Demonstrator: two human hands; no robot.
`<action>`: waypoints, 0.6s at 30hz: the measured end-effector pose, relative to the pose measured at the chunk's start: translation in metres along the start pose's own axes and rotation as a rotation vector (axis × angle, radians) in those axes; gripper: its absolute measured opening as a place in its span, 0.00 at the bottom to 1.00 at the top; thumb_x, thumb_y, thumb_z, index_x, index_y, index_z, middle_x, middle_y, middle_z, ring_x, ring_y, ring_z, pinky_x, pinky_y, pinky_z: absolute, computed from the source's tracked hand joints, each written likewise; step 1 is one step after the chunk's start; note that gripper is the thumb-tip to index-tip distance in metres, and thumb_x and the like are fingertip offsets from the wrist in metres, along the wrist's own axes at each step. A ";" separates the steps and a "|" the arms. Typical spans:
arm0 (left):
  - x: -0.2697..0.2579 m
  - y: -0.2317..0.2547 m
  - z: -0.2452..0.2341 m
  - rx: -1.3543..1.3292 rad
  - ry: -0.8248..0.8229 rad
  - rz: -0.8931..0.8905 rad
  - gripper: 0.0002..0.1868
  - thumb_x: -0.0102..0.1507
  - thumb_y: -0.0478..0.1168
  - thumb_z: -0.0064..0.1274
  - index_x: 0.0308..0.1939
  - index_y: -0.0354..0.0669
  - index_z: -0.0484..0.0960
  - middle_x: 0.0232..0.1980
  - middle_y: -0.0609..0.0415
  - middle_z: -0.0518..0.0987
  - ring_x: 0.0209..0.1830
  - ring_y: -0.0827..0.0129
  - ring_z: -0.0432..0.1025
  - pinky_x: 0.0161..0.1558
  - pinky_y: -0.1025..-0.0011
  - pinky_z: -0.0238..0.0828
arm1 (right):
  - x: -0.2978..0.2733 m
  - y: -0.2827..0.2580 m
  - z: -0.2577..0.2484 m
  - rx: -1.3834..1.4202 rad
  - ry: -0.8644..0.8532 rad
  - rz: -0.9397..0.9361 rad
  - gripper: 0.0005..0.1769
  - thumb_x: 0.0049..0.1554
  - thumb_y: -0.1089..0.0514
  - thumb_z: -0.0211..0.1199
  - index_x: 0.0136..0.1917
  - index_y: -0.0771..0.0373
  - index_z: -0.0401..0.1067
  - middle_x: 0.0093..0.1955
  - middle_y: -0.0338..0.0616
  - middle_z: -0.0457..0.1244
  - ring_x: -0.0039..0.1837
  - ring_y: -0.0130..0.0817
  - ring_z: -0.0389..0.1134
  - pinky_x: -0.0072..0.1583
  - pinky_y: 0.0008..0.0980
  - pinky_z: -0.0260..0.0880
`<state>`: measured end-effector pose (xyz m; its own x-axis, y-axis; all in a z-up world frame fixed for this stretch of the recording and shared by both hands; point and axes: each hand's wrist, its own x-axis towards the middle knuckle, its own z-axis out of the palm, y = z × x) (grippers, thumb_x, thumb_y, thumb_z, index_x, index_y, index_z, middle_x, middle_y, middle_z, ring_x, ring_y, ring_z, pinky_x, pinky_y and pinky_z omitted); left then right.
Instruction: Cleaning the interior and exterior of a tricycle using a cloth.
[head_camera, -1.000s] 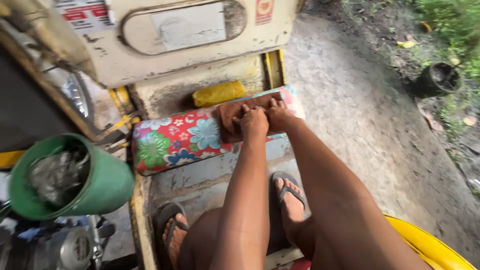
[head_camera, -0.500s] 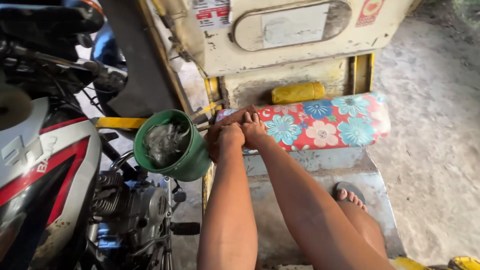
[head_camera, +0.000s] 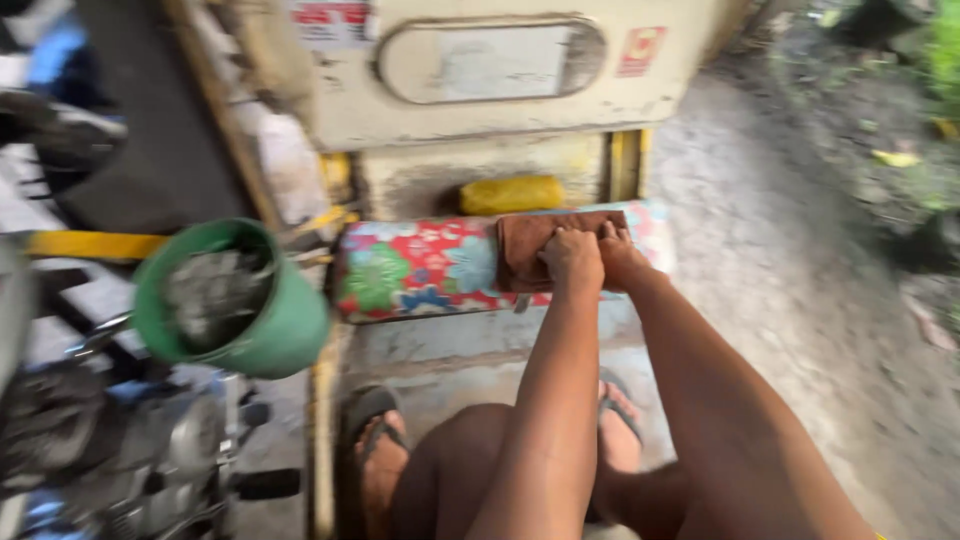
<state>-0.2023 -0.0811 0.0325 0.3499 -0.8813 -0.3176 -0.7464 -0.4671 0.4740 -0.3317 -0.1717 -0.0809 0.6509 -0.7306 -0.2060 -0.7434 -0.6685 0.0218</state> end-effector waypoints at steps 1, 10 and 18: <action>-0.002 0.016 0.012 0.027 -0.006 0.051 0.18 0.70 0.43 0.43 0.59 0.47 0.82 0.69 0.46 0.73 0.67 0.51 0.70 0.62 0.45 0.69 | -0.013 0.020 -0.001 -0.095 -0.048 -0.029 0.35 0.56 0.42 0.59 0.73 0.58 0.66 0.77 0.65 0.52 0.79 0.77 0.43 0.76 0.60 0.47; 0.010 0.025 0.053 0.195 0.111 0.321 0.15 0.67 0.41 0.46 0.54 0.50 0.85 0.63 0.52 0.79 0.67 0.58 0.71 0.58 0.53 0.75 | -0.030 0.039 -0.011 -0.312 -0.178 0.014 0.29 0.59 0.42 0.56 0.69 0.56 0.69 0.70 0.49 0.62 0.76 0.66 0.52 0.71 0.62 0.56; 0.026 -0.124 -0.031 0.153 0.191 0.115 0.14 0.66 0.48 0.51 0.46 0.48 0.89 0.52 0.46 0.85 0.55 0.54 0.79 0.63 0.52 0.70 | 0.069 -0.111 0.017 -0.078 0.174 -0.108 0.22 0.57 0.49 0.60 0.61 0.58 0.77 0.63 0.60 0.65 0.70 0.61 0.60 0.69 0.56 0.62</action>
<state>-0.0835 -0.0481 -0.0093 0.3470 -0.9324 -0.1013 -0.8592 -0.3593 0.3641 -0.2066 -0.1456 -0.1141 0.7477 -0.6629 -0.0389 -0.6585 -0.7477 0.0857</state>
